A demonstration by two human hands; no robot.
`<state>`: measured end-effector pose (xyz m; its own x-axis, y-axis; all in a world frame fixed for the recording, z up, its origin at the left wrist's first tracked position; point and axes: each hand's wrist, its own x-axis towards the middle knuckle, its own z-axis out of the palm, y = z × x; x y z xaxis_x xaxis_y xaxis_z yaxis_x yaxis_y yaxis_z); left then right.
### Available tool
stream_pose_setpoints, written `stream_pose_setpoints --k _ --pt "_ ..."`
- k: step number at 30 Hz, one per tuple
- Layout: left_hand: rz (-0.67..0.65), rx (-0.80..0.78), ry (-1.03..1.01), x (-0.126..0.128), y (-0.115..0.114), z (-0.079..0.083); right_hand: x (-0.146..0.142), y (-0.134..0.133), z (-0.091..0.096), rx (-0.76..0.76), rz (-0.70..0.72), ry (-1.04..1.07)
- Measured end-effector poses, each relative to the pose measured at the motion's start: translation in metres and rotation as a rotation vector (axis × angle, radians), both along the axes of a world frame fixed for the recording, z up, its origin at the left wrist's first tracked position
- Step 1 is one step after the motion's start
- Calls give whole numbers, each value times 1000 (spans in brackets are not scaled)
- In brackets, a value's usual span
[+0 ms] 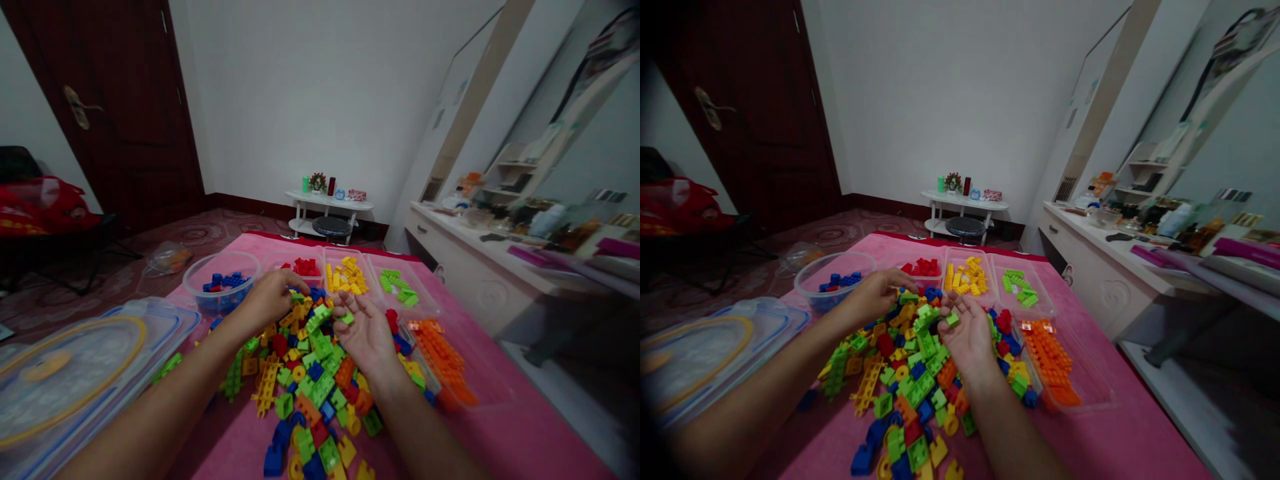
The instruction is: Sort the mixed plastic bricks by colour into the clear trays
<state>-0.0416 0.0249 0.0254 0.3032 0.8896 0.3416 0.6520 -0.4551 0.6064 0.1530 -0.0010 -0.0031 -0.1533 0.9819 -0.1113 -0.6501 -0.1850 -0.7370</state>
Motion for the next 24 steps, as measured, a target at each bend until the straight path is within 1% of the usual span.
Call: stream_pose_setpoints --k 1,2,4,5,7,11,13,15,17,19,20,22,24 --pt "27 56 103 -2 0 -1 1 0 1 -50 -10 47" --pt "36 75 182 -2 -1 -2 2 1 3 -85 -25 67" --pt "-9 14 266 0 -4 -5 3 0 6 -37 -55 -38" --pt "-49 -33 285 3 -7 -7 4 -1 7 18 -62 -143" --pt "-107 -79 328 10 -12 -9 7 -3 11 174 -51 -441" --pt "-104 -67 446 20 -18 -10 13 -7 11 546 2 -1139" --pt "-112 -91 446 20 -17 -10 14 -8 6 648 23 -1355" --pt "-137 -136 392 18 -15 -9 12 -7 0 663 40 -1450" --pt "-172 -174 305 17 -13 -7 10 -5 -3 653 10 -1450" --pt "-176 -165 192 17 -13 -4 7 -4 -1 623 -55 -1337" --pt "-168 -146 138 17 -13 -2 7 -3 2 579 -87 -1230" --pt "-157 -103 71 17 -15 1 9 -1 10 435 -139 -922" --pt "-202 -67 92 16 -18 3 19 2 18 269 -211 -583"
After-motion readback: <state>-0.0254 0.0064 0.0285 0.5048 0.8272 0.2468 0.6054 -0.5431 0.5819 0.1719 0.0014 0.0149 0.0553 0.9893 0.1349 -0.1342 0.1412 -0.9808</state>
